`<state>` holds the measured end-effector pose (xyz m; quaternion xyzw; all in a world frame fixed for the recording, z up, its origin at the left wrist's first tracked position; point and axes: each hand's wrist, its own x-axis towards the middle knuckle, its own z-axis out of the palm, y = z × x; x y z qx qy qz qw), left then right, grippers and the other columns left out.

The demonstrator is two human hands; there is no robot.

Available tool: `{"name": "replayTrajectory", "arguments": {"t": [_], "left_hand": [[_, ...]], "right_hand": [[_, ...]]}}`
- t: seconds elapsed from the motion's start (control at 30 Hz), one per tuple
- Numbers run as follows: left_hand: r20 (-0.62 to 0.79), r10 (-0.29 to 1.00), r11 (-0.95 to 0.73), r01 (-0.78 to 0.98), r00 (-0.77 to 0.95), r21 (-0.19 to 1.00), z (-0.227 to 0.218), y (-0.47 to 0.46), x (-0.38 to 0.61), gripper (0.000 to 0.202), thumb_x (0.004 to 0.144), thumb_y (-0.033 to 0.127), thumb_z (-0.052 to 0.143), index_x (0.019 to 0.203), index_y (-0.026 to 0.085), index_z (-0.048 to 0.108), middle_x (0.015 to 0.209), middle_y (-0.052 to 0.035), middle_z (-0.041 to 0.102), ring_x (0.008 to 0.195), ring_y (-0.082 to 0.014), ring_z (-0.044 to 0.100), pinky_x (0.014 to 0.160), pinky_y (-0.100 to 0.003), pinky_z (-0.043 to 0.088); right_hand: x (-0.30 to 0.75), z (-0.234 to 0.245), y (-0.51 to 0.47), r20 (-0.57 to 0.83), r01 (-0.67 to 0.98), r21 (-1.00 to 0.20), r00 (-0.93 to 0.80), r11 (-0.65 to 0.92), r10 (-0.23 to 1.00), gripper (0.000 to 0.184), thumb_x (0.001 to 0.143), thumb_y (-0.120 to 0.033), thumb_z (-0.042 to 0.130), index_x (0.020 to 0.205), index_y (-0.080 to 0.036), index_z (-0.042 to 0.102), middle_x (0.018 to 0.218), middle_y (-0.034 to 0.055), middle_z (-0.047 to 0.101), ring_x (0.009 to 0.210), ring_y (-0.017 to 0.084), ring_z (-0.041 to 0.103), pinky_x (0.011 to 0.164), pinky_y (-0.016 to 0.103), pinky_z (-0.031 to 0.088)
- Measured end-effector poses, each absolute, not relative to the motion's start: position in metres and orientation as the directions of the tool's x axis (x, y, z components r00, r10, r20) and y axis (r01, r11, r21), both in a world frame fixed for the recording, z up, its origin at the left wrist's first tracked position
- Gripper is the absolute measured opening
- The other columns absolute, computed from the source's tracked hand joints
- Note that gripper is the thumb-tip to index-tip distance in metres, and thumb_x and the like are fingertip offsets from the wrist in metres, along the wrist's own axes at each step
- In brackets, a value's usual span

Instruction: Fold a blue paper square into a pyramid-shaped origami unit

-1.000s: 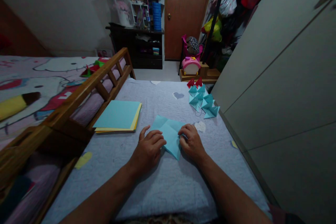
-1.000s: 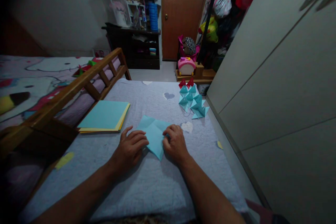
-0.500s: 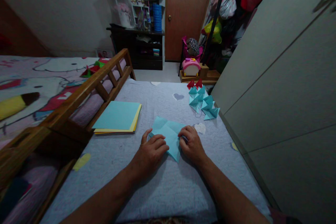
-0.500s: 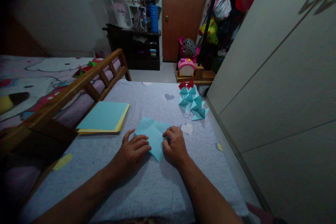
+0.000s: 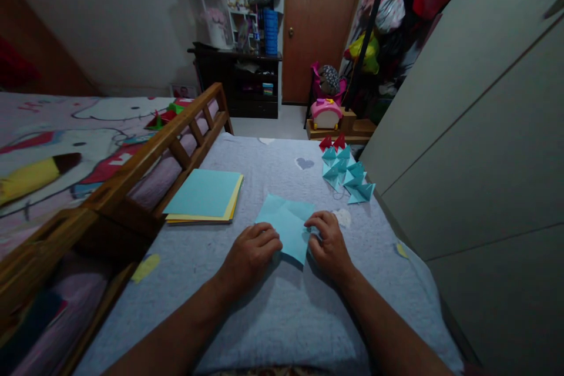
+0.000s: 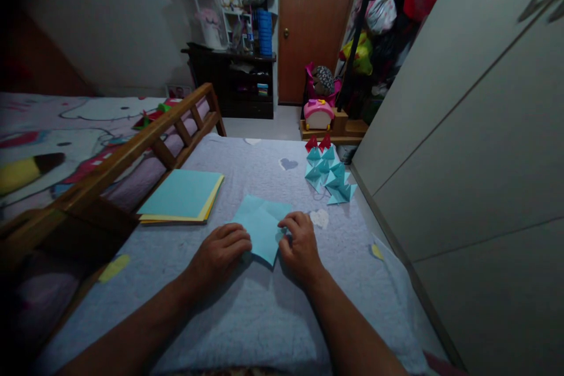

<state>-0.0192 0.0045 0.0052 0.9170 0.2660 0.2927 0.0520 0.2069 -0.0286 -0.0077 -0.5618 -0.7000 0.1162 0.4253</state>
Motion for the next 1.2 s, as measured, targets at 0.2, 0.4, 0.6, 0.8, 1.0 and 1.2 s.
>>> {"name": "replayTrajectory", "arguments": {"t": [0.2, 0.4, 0.6, 0.8, 1.0, 1.2], "left_hand": [[0.512, 0.548, -0.836, 0.451, 0.661, 0.312, 0.0005, 0.0055, -0.0212, 0.023, 0.095, 0.004, 0.045, 0.088, 0.017, 0.062, 0.098, -0.0084, 0.071, 0.102, -0.0208, 0.069, 0.084, -0.032, 0.058], [0.565, 0.595, -0.804, 0.428, 0.571, 0.413, -0.0024, 0.0079, -0.0227, 0.020, 0.097, 0.007, 0.045, 0.095, 0.018, 0.061, 0.107, -0.0107, 0.070, 0.109, -0.0220, 0.068, 0.086, -0.035, 0.060], [0.591, 0.618, -0.785, 0.372, 0.518, 0.495, 0.0001, 0.0095, -0.0229, 0.018, 0.097, 0.007, 0.047, 0.095, 0.018, 0.060, 0.103, -0.0092, 0.070, 0.112, -0.0210, 0.067, 0.090, -0.034, 0.059], [0.562, 0.627, -0.777, 0.389, 0.539, 0.495, 0.0014, 0.0077, -0.0226, 0.017, 0.096, 0.007, 0.049, 0.092, 0.018, 0.062, 0.103, -0.0095, 0.070, 0.107, -0.0210, 0.068, 0.087, -0.034, 0.059], [0.486, 0.635, -0.773, 0.500, 0.600, 0.391, 0.0032, 0.0064, -0.0223, 0.018, 0.092, 0.007, 0.052, 0.082, 0.017, 0.062, 0.091, -0.0078, 0.069, 0.089, -0.0222, 0.065, 0.079, -0.036, 0.053], [0.376, 0.665, -0.746, 0.591, 0.645, 0.307, 0.0072, 0.0079, -0.0239, 0.016, 0.088, 0.006, 0.056, 0.079, 0.018, 0.062, 0.081, -0.0037, 0.066, 0.081, -0.0215, 0.060, 0.078, -0.037, 0.042]], "right_hand": [[0.2086, -0.0103, -0.0330, 0.473, 0.711, -0.599, -0.057, 0.369, 0.879, 0.050, 0.065, 0.000, 0.045, 0.107, -0.022, 0.061, 0.112, 0.0083, 0.056, 0.110, 0.026, 0.050, 0.098, 0.045, 0.042], [0.2074, -0.0102, -0.0378, 0.463, 0.744, -0.536, -0.137, 0.399, 0.876, 0.057, 0.067, 0.000, 0.048, 0.119, -0.020, 0.058, 0.123, 0.0110, 0.051, 0.118, 0.029, 0.046, 0.104, 0.051, 0.037], [0.2068, -0.0070, -0.0382, 0.454, 0.774, -0.487, -0.173, 0.406, 0.874, 0.046, 0.076, -0.006, 0.054, 0.120, -0.020, 0.059, 0.125, 0.0125, 0.052, 0.118, 0.031, 0.046, 0.104, 0.053, 0.036], [0.2056, -0.0076, -0.0389, 0.443, 0.775, -0.473, -0.203, 0.420, 0.873, 0.035, 0.078, -0.008, 0.060, 0.110, -0.022, 0.065, 0.122, 0.0109, 0.056, 0.116, 0.030, 0.048, 0.101, 0.050, 0.038], [0.2062, -0.0079, -0.0381, 0.449, 0.744, -0.488, -0.234, 0.456, 0.862, 0.023, 0.080, -0.007, 0.061, 0.094, -0.024, 0.069, 0.114, 0.0080, 0.062, 0.111, 0.028, 0.050, 0.099, 0.048, 0.039], [0.2070, -0.0088, -0.0369, 0.344, 0.748, -0.501, -0.289, 0.435, 0.893, 0.029, 0.078, -0.005, 0.058, 0.099, -0.022, 0.066, 0.108, 0.0082, 0.066, 0.106, 0.027, 0.054, 0.095, 0.045, 0.040]]}}
